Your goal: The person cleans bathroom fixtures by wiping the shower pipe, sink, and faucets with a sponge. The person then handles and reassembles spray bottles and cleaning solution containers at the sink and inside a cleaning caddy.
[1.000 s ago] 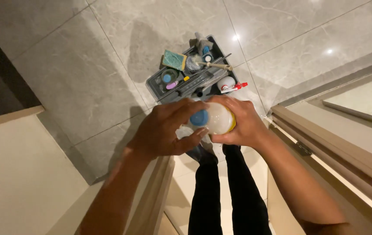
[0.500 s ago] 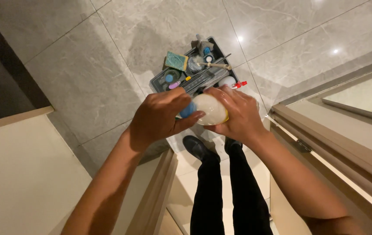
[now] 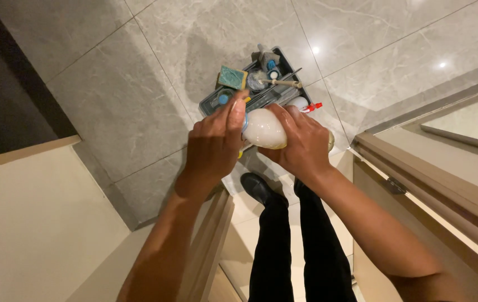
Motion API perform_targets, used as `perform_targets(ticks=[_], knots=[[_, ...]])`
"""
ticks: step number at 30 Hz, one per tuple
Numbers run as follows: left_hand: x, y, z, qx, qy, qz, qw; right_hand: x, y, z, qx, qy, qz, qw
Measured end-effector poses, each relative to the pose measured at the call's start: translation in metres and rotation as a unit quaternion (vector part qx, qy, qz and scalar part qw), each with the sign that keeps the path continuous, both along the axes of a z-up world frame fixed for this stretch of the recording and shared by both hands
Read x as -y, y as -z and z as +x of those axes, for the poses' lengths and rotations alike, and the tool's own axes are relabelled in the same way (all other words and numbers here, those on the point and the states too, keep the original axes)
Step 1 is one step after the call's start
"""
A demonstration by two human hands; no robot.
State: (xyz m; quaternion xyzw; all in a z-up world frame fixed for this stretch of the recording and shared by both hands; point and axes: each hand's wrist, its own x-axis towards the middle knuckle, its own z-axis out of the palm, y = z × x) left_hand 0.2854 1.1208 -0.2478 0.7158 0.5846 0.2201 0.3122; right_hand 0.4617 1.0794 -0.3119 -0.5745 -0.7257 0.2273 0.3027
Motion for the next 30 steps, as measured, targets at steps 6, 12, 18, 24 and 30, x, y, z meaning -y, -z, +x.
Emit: perform_targets(ticks=[6,12,18,24,30], knots=[[-0.001,-0.016,-0.029,0.154,0.148,-0.063,0.975,0.002,-0.008,0.003,-0.036,0.002,0.001,0.999],[0.002,-0.009,-0.024,0.054,0.028,-0.103,0.993,0.002,-0.007,0.006,0.003,0.0,0.005,1.0],[-0.006,-0.022,-0.03,0.091,0.106,-0.151,0.979,0.001,-0.01,0.014,-0.044,-0.034,-0.02,0.998],[0.006,-0.018,-0.009,0.24,0.114,-0.1,0.959,0.0,-0.007,0.012,-0.188,-0.087,-0.03,0.978],[0.02,-0.025,0.025,0.268,0.132,-0.052,0.953,0.008,0.011,0.03,-0.283,-0.261,-0.231,0.894]])
